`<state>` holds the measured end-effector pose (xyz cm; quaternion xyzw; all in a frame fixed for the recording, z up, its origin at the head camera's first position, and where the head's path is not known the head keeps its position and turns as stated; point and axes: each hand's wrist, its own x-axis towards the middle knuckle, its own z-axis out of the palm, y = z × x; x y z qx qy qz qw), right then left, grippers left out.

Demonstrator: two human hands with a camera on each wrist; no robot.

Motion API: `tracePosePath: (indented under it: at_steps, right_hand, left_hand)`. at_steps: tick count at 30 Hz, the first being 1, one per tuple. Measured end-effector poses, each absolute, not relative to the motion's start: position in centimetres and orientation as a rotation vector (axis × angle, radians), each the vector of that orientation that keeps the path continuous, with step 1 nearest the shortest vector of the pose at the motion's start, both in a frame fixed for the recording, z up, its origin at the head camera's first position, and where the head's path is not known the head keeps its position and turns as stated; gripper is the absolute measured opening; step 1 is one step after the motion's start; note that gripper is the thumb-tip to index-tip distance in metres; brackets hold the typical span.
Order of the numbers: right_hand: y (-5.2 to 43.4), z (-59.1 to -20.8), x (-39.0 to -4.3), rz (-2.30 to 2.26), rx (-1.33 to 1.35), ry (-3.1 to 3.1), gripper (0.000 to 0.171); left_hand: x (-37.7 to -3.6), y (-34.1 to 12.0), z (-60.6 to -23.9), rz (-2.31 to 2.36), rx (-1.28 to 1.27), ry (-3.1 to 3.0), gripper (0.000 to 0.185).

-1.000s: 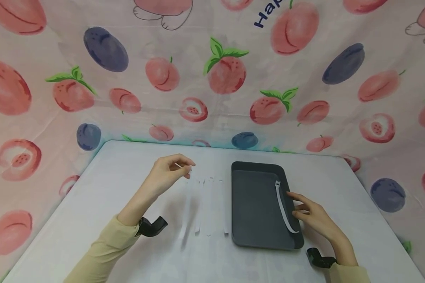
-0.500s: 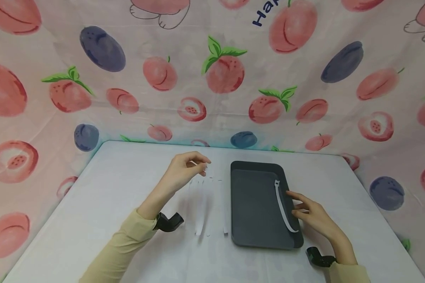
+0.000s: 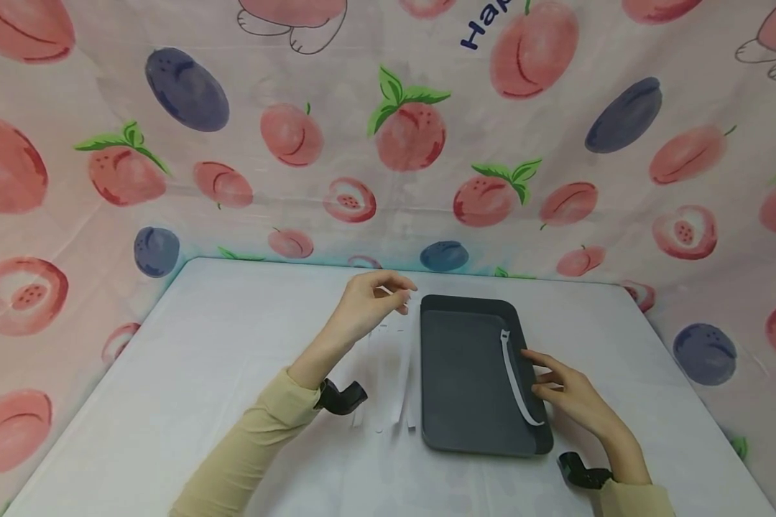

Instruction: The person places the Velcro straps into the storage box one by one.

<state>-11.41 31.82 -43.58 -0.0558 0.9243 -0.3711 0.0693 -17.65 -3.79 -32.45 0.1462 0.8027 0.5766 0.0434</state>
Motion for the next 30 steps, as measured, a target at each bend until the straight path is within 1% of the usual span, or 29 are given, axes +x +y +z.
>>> tracePosePath:
  at_steps: [17,30]
  right_hand:
    - [31.7,-43.6,-11.4,-1.111,-0.17,2.778,0.057]
    - [31.9,-43.8,-11.3,-1.127,-0.183,2.776,0.056]
  left_hand:
    - [-18.2,1.1,-31.8,1.841,0.608,2.322,0.017]
    - [-18.8,5.1,-32.6,1.799,0.601,2.33,0.015]
